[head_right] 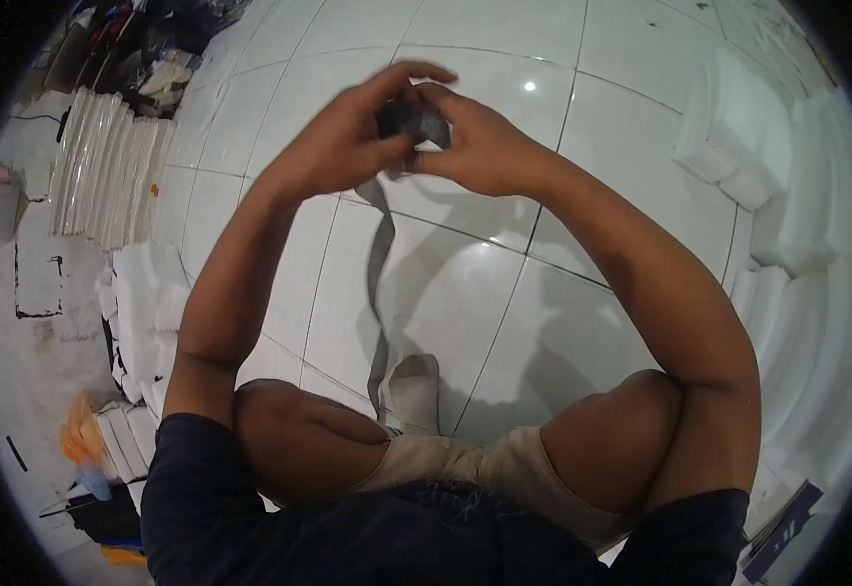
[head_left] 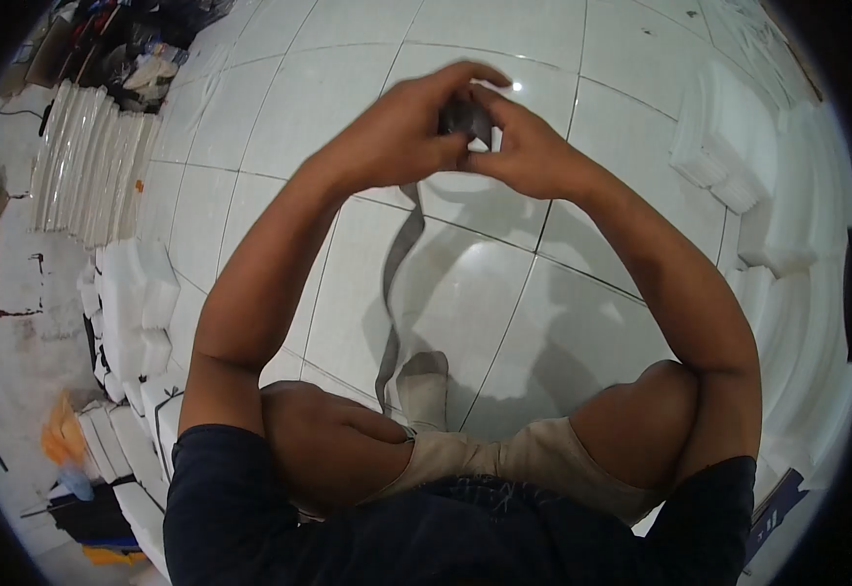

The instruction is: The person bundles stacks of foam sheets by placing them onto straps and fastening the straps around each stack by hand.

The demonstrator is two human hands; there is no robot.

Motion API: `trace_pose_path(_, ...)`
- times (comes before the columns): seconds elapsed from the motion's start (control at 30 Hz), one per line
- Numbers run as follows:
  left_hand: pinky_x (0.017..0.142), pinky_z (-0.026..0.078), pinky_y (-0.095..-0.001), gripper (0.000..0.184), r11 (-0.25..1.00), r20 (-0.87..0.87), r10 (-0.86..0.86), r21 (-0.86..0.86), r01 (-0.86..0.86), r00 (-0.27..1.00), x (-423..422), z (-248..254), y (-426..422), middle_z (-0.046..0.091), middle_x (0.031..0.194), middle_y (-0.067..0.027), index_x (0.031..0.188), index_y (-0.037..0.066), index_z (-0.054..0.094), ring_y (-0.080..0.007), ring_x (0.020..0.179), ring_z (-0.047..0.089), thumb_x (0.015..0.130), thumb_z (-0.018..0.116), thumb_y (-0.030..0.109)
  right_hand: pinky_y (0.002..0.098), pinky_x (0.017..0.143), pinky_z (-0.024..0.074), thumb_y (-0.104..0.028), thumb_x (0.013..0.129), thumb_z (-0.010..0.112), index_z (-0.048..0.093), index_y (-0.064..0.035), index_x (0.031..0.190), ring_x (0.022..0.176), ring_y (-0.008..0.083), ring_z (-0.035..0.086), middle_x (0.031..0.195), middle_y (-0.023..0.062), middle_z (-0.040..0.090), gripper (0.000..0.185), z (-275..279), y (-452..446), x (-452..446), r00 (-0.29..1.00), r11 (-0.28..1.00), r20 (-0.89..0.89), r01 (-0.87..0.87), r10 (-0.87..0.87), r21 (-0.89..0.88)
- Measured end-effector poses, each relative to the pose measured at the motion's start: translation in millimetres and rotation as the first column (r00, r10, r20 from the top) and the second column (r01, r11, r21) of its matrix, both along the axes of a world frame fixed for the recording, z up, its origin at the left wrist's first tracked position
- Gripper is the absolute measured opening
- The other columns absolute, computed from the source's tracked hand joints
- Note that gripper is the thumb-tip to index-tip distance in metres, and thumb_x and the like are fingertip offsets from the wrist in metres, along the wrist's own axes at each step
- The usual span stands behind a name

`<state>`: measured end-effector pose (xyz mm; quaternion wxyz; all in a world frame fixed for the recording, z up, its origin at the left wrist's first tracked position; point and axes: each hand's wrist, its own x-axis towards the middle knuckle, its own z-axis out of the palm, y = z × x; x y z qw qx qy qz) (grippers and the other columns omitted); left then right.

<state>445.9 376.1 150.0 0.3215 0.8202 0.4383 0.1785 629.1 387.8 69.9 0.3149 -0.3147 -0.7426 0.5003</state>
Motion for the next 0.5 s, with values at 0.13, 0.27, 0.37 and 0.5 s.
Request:
trace_pose_path(0.13,0.069,0.049,-0.034,0.049,0.965,-0.372,0.261,0.068,-0.254,0.891,-65,-19,-2,0.062,0.095,-0.0126,0.126,0.007,0.048,-0.0203,0.075,0.06,0.077,0.057,0.003,0.0258,0.058,0.0481,-0.017,0.093,0.047,0.055,-0.0034,0.117,0.063,0.0091,0.05,0.077,0.0001,0.049,0.029,-30,34,38,0.974,0.944,-0.049,0.2,-0.22,-0.264)
trace_pose_path(0.27,0.077,0.047,-0.0392,0.024,0.905,-0.631,0.267,-0.095,-0.414,0.729,-215,-98,-35,0.066,0.093,-0.0197,0.092,0.0,0.067,-0.0325,0.089,0.062,0.08,0.058,0.019,0.0264,0.058,0.0436,-0.02,0.094,0.047,0.059,-0.0051,0.114,0.063,0.0091,0.047,0.074,-0.0008,0.051,0.027,-92,68,152,0.757,0.752,0.256,0.644,-0.601,-0.141)
trace_pose_path(0.37,0.076,0.049,-0.0397,0.022,0.788,-0.739,0.431,0.029,-0.614,0.518,-350,-137,-77,0.067,0.091,-0.0199,0.088,0.0,0.067,-0.0323,0.083,0.064,0.081,0.057,0.018,0.0352,0.07,0.0473,-0.031,0.093,0.054,0.059,-0.0053,0.111,0.084,0.0252,0.061,0.095,0.0181,0.063,0.032,-175,65,246,0.567,0.679,0.375,0.598,-0.734,0.426)
trace_pose_path(0.5,0.044,0.042,-0.0324,0.021,0.069,-0.268,0.963,0.105,-0.992,0.039,-423,-121,-100,0.057,0.065,-0.0044,0.096,0.007,0.065,-0.0152,0.048,0.051,0.086,0.049,0.017,0.0408,0.072,0.0466,-0.033,0.089,0.061,0.062,-0.004,0.093,0.083,0.0314,0.062,0.088,0.0145,0.064,0.029,-146,46,236,0.477,0.696,0.544,0.643,-0.69,0.319)
